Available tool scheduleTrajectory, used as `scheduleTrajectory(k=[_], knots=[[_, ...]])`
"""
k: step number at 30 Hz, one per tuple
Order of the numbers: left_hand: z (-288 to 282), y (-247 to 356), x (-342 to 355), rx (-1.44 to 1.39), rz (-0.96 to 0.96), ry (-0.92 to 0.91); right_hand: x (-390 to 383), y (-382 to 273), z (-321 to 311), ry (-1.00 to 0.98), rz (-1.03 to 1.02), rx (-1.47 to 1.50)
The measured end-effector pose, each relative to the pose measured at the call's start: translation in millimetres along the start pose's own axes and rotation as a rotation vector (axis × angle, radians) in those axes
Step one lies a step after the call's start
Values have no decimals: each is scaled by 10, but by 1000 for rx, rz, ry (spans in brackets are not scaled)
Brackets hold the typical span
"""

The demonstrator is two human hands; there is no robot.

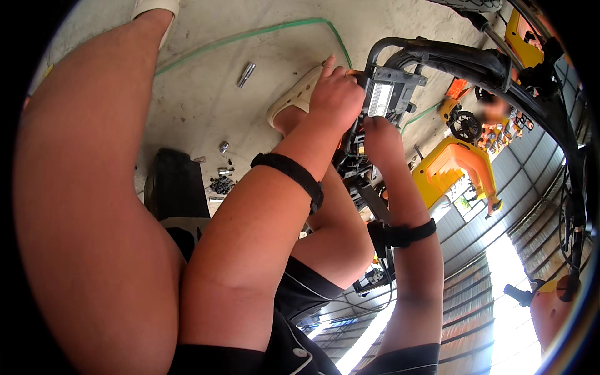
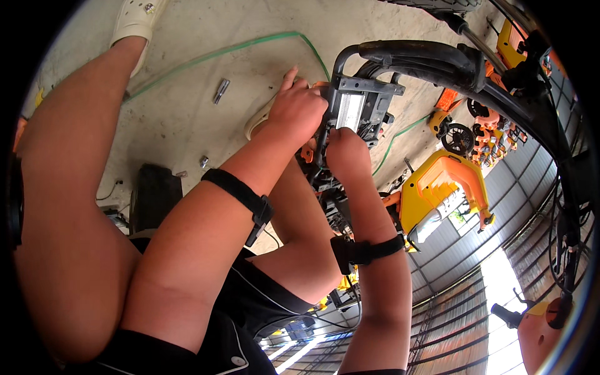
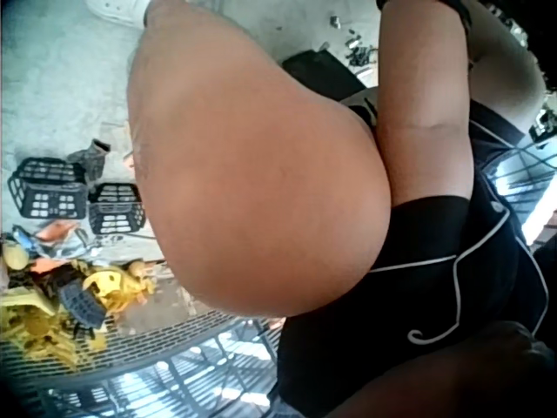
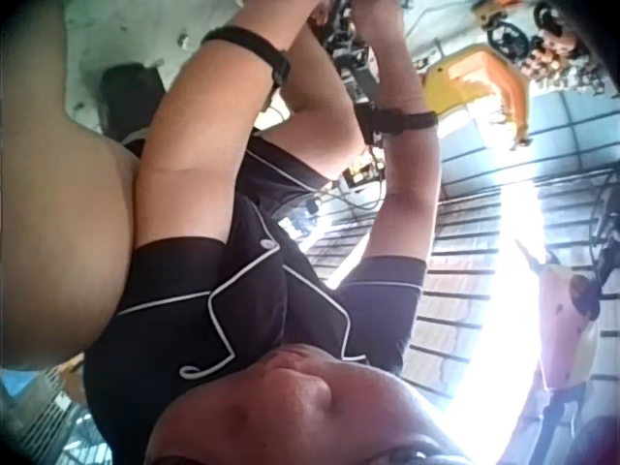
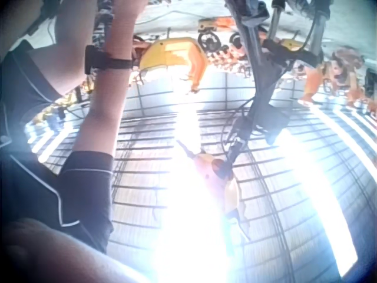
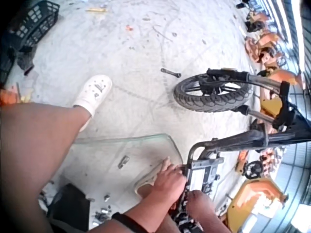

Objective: The person works on the dashboard and electrical assembly of a motorcycle using a wrench and by hand.

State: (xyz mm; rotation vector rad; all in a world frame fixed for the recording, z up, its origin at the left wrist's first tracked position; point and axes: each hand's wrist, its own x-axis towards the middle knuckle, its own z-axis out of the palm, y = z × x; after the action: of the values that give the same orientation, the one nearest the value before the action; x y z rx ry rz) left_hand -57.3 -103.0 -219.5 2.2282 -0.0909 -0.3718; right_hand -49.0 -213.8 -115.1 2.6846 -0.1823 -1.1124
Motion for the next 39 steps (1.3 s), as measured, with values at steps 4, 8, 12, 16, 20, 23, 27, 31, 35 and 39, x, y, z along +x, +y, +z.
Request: scheduleTrajectory(k=[4,8,12,16,20,23,27,31,35,39], knots=[[91,-66,-43,-63,-6,0,243,74,-179,-496,502,782],[48,-12,-73,-52,-16,15,345,72,-273,-569,283,353],[10,4,-109,-48,-43,-15,151,-10,-115,-95,-167,-396],[34,-28,-170,-70,-19,-58,33,-136,-149,-62,-192,-601],[60,-28,-111,-90,-14,-115,-14,3,-104,137,-553,-920],[57,-2,-80,-67,-33,-151,46,35,-175,131,-590,-828],[-6,23,-80,-71,-62,-185,190,118,-108,-159,-170,-25],[-36,32,-99,-78,-84,-244,246,49,-290,-634,610,1068],[-31,47,-121,-100,-86,-252,350,170,-288,-704,537,870],[3,31,-145,-105,-67,-205,265,137,-30,-267,-192,-438]])
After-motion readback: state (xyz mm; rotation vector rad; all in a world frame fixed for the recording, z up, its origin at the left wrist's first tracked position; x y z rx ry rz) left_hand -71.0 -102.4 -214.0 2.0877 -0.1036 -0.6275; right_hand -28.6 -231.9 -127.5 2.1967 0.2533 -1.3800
